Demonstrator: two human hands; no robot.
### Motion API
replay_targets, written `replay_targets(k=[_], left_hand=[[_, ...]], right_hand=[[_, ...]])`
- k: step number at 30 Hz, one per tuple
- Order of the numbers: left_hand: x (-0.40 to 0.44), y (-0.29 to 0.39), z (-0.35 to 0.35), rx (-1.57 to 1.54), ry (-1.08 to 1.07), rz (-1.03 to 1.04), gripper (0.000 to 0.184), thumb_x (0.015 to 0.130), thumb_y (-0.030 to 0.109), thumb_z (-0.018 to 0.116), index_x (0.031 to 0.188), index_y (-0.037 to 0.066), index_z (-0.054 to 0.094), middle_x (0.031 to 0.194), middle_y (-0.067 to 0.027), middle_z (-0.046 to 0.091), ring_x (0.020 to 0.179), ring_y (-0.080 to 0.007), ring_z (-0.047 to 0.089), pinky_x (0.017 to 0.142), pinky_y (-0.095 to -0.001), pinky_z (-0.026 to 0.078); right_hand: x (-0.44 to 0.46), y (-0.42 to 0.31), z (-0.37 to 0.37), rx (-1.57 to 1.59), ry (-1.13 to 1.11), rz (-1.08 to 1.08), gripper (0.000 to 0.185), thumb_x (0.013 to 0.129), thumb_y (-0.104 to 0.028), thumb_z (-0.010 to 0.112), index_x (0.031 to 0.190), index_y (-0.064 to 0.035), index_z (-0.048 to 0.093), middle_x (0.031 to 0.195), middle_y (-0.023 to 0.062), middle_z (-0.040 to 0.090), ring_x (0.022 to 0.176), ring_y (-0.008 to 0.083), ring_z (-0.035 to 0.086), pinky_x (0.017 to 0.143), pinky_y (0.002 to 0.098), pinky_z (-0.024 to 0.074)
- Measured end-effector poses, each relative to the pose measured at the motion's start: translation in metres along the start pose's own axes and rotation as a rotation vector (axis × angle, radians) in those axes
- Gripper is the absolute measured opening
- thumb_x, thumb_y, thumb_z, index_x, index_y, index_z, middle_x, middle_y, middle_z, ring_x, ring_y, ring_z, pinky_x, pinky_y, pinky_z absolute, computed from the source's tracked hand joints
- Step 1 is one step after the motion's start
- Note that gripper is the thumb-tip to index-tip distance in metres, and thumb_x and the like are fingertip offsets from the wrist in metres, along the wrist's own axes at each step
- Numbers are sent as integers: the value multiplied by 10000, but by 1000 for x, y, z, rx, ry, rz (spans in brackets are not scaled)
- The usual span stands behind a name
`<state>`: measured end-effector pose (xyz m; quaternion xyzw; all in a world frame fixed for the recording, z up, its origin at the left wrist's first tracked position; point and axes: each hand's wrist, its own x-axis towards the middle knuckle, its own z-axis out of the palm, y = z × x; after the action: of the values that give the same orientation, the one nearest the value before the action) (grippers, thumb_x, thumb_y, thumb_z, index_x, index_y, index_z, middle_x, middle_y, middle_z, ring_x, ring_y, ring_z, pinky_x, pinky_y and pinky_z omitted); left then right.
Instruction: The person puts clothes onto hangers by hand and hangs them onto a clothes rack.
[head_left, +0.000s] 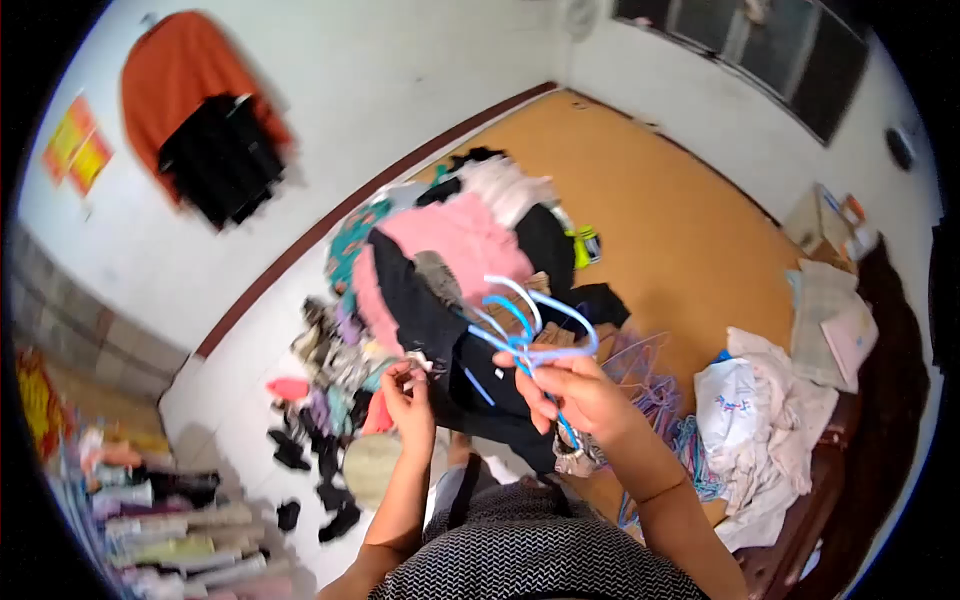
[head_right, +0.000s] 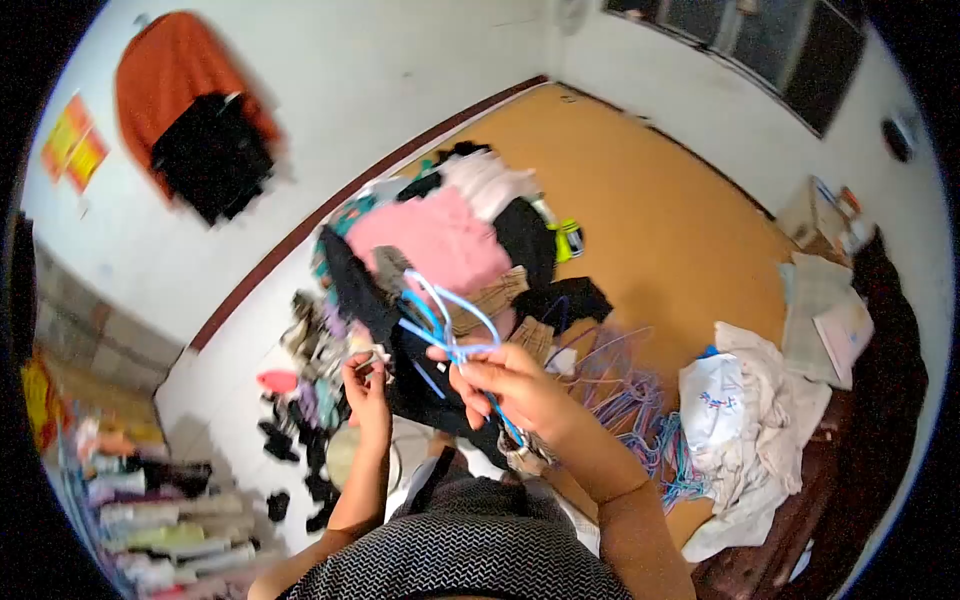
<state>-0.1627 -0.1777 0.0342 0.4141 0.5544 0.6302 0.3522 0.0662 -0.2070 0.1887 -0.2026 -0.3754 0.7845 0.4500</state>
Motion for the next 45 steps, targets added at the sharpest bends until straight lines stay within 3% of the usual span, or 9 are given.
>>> replay_targets(k=[4, 7, 11, 16, 21, 27, 32, 39, 45], left_hand=[[-66, 83, -60, 251, 159, 344, 173, 835, 7, 535, 1007, 0, 530, 1045, -121, 488, 912, -180, 492, 785, -275, 421], [-99, 136, -101, 530, 182, 544, 364, 791, 113, 612, 1127, -1, 528, 1120, -173, 496, 1027, -301, 478, 892, -367, 385], [-128, 171, -146, 649, 111, 610, 461, 712, 183, 670, 1112, -11, 546, 1083, -183, 538, 1026, -353, 487, 908, -413, 375], [-176, 162, -217, 396, 241, 402, 245, 838, 125, 594, 1053, 7, 606, 821, -91, 668, 733, -228, 646, 645, -307, 493], [-232, 176, -337, 488, 306, 329, 319, 947, 188, 447, 1193, 11, 546, 946, -133, 683, 811, -208, 677, 686, -290, 521], [-298, 197, -465, 680, 559, 366, 354, 899, 105, 462, 1230, -4, 524, 940, -158, 675, 791, -263, 675, 658, -326, 523], [-341, 219, -536, 747, 881, 390, 117, 773, 88, 673, 808, -8, 616, 740, -118, 636, 606, -244, 617, 542, -312, 478], [-408, 224, -601, 653, 1153, 349, 98, 778, 40, 633, 857, -17, 617, 809, -120, 662, 643, -199, 644, 580, -284, 500], [-440, 243, -659, 713, 1070, 266, 170, 872, 79, 560, 974, -51, 600, 900, -130, 673, 799, -167, 646, 729, -279, 505]], right_hand=[[0, 56, 34, 73, -89, 127, 389, 932, -157, 494, 1272, 24, 436, 815, 40, 521, 620, 98, 530, 620, 315, 546], [0, 100, 79, 81, -122, 250, 422, 922, -175, 513, 1287, 9, 409, 818, 42, 533, 648, 119, 561, 675, 359, 559], [-17, 181, 132, -129, -187, 193, 271, 918, -66, 483, 1183, -9, 473, 952, 45, 564, 822, 113, 585, 678, 266, 521], [-46, 239, 194, -58, -260, 468, 258, 924, -73, 483, 1171, -4, 459, 1024, 61, 551, 891, 123, 583, 728, 272, 519], [-62, 312, 283, -88, -392, 551, 187, 935, -113, 481, 1100, -26, 461, 996, 77, 567, 870, 141, 599, 720, 301, 536], [-86, 393, 392, -83, -539, 765, 189, 942, -141, 459, 1091, -25, 460, 936, 109, 604, 770, 184, 646, 683, 343, 568], [-101, 430, 465, -144, -564, 826, 246, 949, -173, 447, 1115, 7, 439, 933, 180, 608, 782, 252, 656, 689, 354, 574], [-125, 483, 549, -192, -816, 972, 253, 951, -181, 449, 1123, 5, 435, 945, 176, 599, 768, 235, 651, 686, 331, 569], [-138, 548, 608, -209, -1086, 1075, 227, 969, -217, 418, 1081, -29, 478, 932, 91, 600, 761, 159, 641, 700, 289, 559]])
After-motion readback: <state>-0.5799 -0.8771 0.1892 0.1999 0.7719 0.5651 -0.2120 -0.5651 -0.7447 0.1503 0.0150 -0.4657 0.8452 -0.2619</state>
